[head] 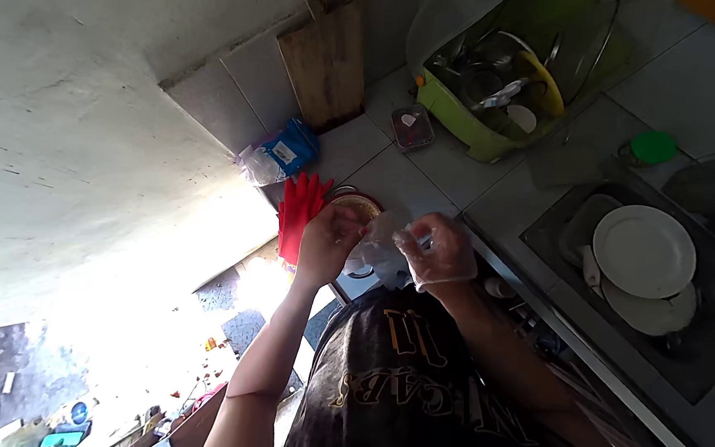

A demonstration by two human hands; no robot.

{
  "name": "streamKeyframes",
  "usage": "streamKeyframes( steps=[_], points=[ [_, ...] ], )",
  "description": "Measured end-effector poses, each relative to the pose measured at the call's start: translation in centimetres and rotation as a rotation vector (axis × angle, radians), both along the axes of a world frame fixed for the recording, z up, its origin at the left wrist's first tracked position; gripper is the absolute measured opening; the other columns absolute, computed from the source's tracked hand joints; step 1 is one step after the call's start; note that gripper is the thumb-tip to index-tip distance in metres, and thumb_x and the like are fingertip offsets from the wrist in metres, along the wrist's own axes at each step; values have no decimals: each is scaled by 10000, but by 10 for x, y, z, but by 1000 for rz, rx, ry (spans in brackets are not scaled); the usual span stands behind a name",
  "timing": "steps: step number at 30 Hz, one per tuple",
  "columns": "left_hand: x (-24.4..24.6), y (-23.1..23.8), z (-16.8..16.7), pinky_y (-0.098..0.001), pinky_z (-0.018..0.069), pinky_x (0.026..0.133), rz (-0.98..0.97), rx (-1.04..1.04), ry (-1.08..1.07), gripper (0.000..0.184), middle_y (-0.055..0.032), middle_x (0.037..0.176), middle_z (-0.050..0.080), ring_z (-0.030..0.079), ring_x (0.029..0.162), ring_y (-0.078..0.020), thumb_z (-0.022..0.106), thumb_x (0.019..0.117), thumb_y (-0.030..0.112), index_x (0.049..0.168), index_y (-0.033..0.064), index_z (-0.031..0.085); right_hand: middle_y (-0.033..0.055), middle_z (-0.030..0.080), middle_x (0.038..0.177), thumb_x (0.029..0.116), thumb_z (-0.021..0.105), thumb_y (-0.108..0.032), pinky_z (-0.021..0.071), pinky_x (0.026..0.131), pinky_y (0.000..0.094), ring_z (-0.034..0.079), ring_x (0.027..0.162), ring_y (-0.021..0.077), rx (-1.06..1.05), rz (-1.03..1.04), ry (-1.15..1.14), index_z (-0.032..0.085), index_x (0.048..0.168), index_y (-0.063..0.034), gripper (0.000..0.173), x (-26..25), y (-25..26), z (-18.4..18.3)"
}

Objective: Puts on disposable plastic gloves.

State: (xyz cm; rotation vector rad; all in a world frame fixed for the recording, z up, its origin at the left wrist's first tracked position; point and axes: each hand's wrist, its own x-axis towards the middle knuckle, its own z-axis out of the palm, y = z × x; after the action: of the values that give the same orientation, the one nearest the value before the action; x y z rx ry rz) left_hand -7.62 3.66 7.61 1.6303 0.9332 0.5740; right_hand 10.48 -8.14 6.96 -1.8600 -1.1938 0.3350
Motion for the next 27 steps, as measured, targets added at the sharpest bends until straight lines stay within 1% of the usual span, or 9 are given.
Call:
streamKeyframes(
  steps=[2,5,10,13,15,17,19,22,27],
  points=[
    [2,-8,-5,-280,592,622,7,-52,-52,244,-15,850,755,701,683,-107,757,893,50,1097,85,628,44,660,736,933,668,-498,555,648,433,640,688,162,-163,146,185,716,880,-65,439,-3,-1,-1],
    [6,-14,-15,-273,563,608,-39,-160,-134,198,-35,779,727,660,635,-103,722,900,27,1075,53,634,-19,709,781,979,673,-404,582,716,325,663,716,69,-284,281,481,758,962,-116,301,-8,10,-15],
    [-7,-6,-32,-307,579,647,192,-153,-237,136,-20,804,684,664,686,-116,689,940,50,987,81,566,-22,621,662,973,665,-207,500,620,286,569,612,44,-353,235,410,693,776,-84,235,3,12,-12],
    [-14,0,-33,-278,541,562,268,9,-134,150,-20,799,680,633,628,-106,699,939,78,980,102,557,1,615,654,922,708,-130,490,615,296,556,611,59,-385,199,372,699,759,-58,178,9,15,-9],
    [-14,-4,-28,-315,609,724,238,328,-22,120,-8,906,717,700,794,-94,693,932,124,1017,78,621,22,647,683,909,735,-110,508,641,310,581,635,74,-424,215,375,727,795,-49,129,11,18,-6],
    [-11,-6,-16,-373,604,859,80,685,-136,118,-104,1033,719,706,990,-175,638,927,111,974,5,652,45,666,725,914,744,-117,515,676,344,597,675,101,-491,269,370,740,831,-49,107,13,23,-4],
    [-6,-2,1,-371,585,899,-211,831,-212,164,-139,1019,716,690,1013,-211,593,966,128,942,-4,688,47,664,728,929,731,-125,508,667,354,593,675,112,-545,315,412,746,848,-58,106,15,28,-4],
    [2,11,1,-343,589,864,-557,685,-47,249,-76,980,720,694,927,-143,507,1025,144,1040,12,718,-15,605,671,931,683,-52,456,568,223,524,594,38,-435,312,634,701,819,-61,114,17,30,-9],
    [10,20,-27,-341,597,753,-981,298,153,314,-36,842,735,699,733,-110,384,1077,147,1135,36,671,12,611,716,938,690,-121,472,599,258,547,631,76,-489,227,716,677,868,-62,93,22,38,-8]
  ],
)
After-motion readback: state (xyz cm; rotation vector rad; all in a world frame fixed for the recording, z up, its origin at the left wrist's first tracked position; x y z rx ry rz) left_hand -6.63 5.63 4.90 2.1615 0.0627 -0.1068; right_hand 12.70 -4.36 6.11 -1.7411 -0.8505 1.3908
